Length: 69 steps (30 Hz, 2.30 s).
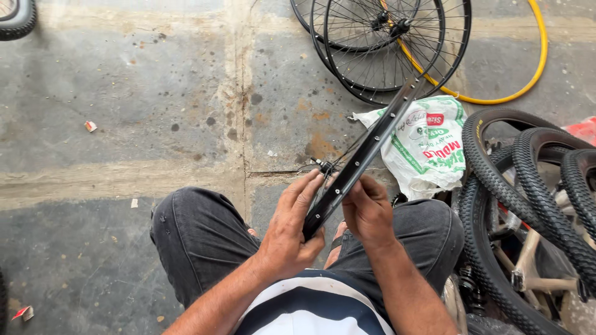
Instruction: The person sits on the floor of a bicycle repair shop holding a spoked wheel across their lap. They use a small spoke wrench to turn spoke nipples around the rim, spinning and repositioning the wheel to adjust the spokes, and set the wheel down at the end.
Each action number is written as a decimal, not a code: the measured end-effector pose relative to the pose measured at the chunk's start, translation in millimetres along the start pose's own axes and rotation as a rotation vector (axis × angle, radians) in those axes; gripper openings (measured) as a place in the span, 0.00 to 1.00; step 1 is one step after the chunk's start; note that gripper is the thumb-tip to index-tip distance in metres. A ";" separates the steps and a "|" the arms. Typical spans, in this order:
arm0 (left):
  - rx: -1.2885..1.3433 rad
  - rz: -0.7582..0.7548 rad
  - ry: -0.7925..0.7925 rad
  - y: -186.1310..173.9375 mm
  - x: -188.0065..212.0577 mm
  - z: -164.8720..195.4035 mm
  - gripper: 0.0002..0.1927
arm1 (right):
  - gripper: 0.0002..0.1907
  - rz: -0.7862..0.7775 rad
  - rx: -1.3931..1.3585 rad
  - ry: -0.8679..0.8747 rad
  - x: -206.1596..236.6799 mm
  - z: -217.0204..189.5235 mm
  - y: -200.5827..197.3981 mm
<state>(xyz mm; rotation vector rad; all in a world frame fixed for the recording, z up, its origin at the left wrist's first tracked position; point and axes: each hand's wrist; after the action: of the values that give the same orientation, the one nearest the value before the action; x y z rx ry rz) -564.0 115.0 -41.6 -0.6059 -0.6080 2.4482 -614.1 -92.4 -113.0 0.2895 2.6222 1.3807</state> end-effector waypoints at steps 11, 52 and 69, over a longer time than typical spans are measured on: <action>0.080 -0.008 -0.107 10.1 3.9 -5.6 0.47 | 0.20 0.077 0.409 0.041 7.4 3.2 16.8; 0.123 -0.119 -0.226 3.5 10.4 -26.2 0.56 | 0.16 -0.080 0.126 0.063 -1.2 4.1 19.3; 0.140 -0.075 -0.230 6.4 13.6 -24.5 0.56 | 0.15 -0.013 0.134 0.058 2.4 -1.8 32.3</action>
<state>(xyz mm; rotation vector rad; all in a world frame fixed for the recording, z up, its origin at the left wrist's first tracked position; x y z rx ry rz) -563.8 125.3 -68.5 -0.2426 -0.5320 2.4820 -613.8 -75.3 -85.4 0.2530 2.7649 1.2291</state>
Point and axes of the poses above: each hand's wrist, its own x-axis away from the middle knuckle, its own y-axis out of the palm, z = x × y, and after that the axes turned 14 degrees about -x, right-handed
